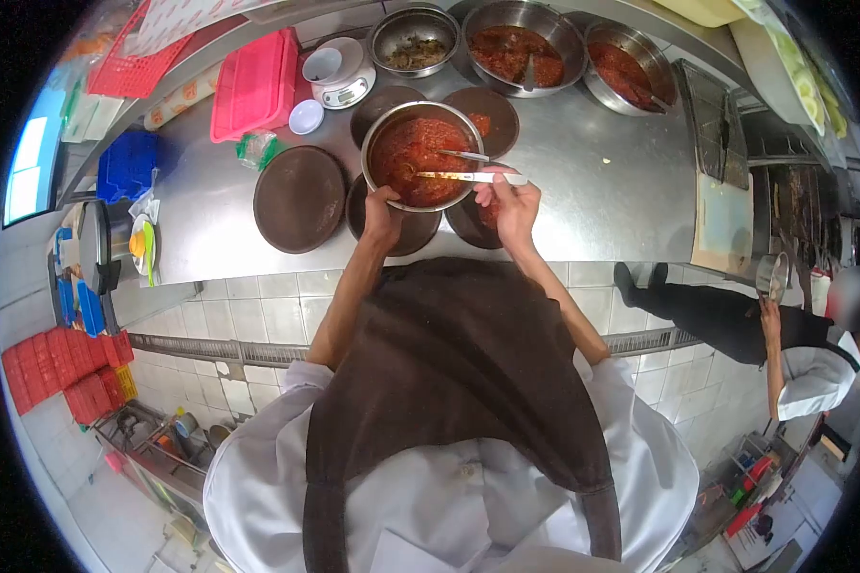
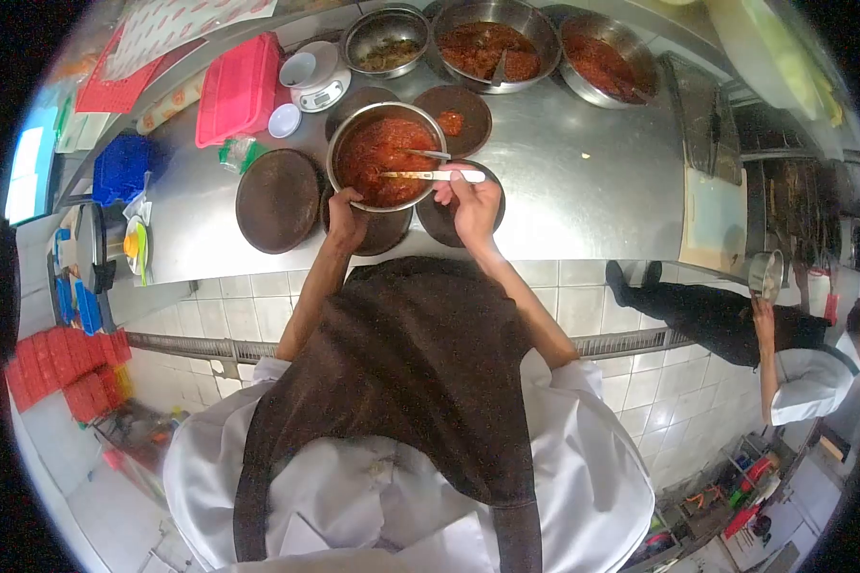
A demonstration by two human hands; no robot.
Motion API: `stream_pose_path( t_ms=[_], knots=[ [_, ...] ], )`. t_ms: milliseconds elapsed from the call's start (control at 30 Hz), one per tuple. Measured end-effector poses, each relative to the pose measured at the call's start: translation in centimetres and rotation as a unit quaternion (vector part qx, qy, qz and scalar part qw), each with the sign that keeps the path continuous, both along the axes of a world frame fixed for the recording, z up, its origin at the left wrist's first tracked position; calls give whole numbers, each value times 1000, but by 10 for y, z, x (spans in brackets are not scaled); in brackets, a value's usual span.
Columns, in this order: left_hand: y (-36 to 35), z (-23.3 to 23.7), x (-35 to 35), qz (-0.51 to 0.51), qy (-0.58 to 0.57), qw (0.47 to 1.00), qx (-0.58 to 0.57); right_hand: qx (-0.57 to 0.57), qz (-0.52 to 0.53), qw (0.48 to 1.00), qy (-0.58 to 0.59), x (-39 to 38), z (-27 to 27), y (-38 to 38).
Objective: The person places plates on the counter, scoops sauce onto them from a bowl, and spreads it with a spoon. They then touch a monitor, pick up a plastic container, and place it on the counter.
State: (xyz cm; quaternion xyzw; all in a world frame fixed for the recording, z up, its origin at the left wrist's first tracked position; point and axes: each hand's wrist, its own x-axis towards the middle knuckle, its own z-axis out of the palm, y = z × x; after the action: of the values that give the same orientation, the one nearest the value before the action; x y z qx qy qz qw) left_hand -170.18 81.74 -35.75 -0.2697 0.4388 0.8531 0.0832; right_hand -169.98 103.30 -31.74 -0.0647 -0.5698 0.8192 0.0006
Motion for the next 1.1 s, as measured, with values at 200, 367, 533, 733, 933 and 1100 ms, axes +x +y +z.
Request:
stream_pose_path(
  t_ms=[200, 367, 533, 733, 933, 1100],
  knots=[
    [2, 5, -15, -22, 24, 999, 12, -51, -42, 997, 31, -24, 6, 27],
    [-1, -3, -19, -20, 44, 998, 28, -148, -109, 983, -23, -53, 2, 65],
    [-17, -4, -9, 3, 42, 999, 31, -107, -135, 985, 10, -67, -5, 80],
    [-38, -6, 11, 34, 14, 999, 13, 101, -99, 987, 75, -69, -58, 70],
    [-50, -8, 25, 32, 49, 997, 44, 112, -133, 982, 69, -66, -71, 67],
    [-51, -5, 31, 44, 33, 998, 30, 99, -149, 982, 60, -63, -69, 69]
  ],
)
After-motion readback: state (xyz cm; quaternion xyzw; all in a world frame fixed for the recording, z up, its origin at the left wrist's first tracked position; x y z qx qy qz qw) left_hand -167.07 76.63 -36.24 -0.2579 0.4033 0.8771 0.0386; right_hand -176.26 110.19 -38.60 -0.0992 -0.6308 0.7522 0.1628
